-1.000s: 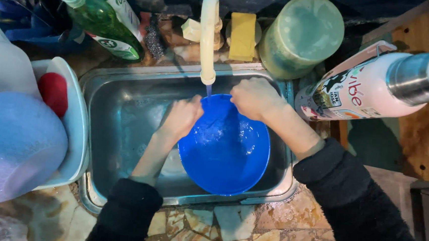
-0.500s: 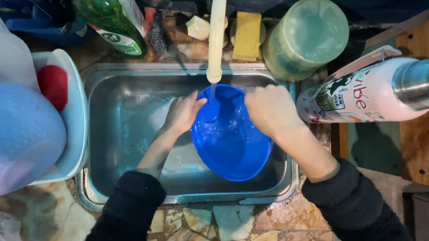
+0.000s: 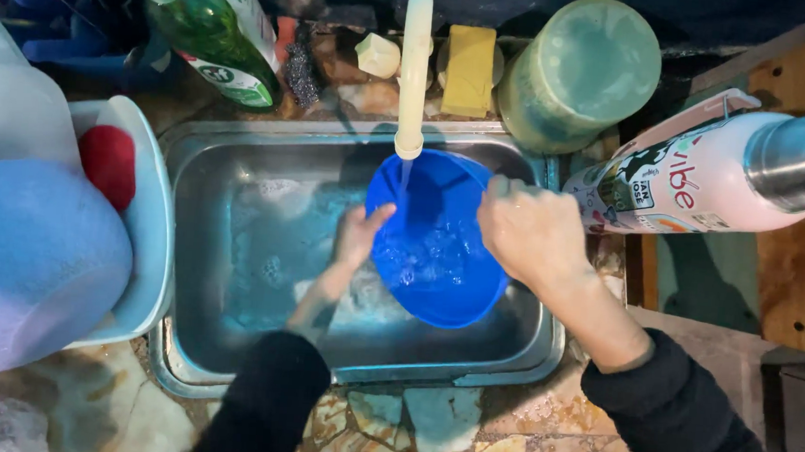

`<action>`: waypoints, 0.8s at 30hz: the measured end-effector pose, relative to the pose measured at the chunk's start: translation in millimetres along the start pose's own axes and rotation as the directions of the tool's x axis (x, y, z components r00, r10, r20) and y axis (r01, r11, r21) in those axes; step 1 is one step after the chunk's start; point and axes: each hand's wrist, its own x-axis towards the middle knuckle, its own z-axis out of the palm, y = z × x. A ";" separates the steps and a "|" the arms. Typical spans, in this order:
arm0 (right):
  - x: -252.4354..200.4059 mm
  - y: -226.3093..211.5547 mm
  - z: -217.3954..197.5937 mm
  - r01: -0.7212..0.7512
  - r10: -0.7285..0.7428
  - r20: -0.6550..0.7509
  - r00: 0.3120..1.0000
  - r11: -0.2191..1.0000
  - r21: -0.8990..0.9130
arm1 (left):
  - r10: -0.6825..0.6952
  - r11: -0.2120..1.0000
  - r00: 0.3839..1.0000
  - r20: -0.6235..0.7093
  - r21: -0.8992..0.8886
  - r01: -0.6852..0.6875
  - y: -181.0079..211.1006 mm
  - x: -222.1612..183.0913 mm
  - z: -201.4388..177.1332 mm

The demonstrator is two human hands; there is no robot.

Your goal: Washing a blue plastic bowl in a kitchen sink using soap and a sponge.

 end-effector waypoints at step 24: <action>102.0 -33.4 195.7 0.296 -0.360 0.365 0.859 0.929 0.221 | -0.016 0.821 1.000 0.017 0.572 0.004 118.9 -45.4 -72.5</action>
